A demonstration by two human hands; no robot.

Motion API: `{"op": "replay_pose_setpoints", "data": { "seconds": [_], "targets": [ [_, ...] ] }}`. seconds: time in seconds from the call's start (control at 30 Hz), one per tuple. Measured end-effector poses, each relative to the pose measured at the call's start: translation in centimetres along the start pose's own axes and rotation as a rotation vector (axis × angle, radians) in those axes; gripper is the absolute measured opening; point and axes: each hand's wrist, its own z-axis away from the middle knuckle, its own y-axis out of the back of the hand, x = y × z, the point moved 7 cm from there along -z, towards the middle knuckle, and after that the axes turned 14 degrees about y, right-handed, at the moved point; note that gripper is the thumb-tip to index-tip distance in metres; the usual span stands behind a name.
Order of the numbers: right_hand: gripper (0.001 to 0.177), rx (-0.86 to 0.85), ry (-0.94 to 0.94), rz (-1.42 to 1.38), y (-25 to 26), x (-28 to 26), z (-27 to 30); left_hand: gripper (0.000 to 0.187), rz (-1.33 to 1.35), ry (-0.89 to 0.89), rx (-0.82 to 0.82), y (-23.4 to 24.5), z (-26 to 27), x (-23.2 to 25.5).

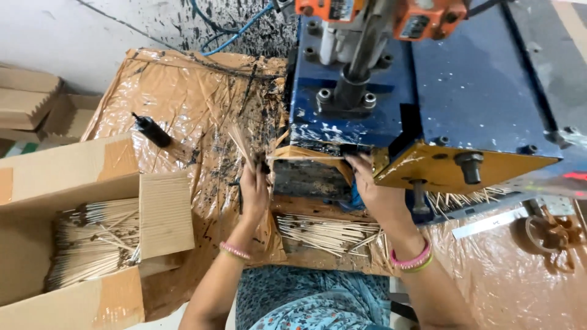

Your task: The recorder is feeding bundles of bamboo sticks into an automated incense-making machine and collecting processed sticks into a cardboard box.

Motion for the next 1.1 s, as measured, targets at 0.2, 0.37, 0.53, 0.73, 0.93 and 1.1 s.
{"op": "replay_pose_setpoints", "data": {
  "seconds": [0.2, 0.37, 0.53, 0.73, 0.93, 1.1],
  "targets": [
    [0.028, 0.049, -0.455, 0.203, 11.4, 4.3, 10.9, 0.021, -0.082, -0.196, 0.185, 8.2, 5.5, -15.3],
    [0.036, 0.02, -0.535, 0.325, 13.3, 3.4, 10.4, 0.008, -0.054, -0.243, 0.141, 7.3, 8.6, -6.7],
    [0.048, -0.082, -0.678, -0.562, 4.9, -2.7, 6.7, 0.002, -0.356, -0.386, -0.247, -0.2, 9.8, -0.4],
    [0.021, 0.059, -0.636, -0.963, 0.5, -0.2, 3.9, 0.01, -0.452, -0.046, -0.471, 0.8, 4.4, 4.6],
    [0.028, 0.071, 0.246, -0.1, -6.2, 2.9, -0.9, 0.014, 0.204, 0.165, -0.341, 0.8, -5.7, 4.2],
    [0.045, 0.025, 0.059, -0.242, -4.3, 2.4, -1.2, 0.018, 0.482, 0.42, -0.444, -2.8, -8.9, 0.4]
  ]
}}
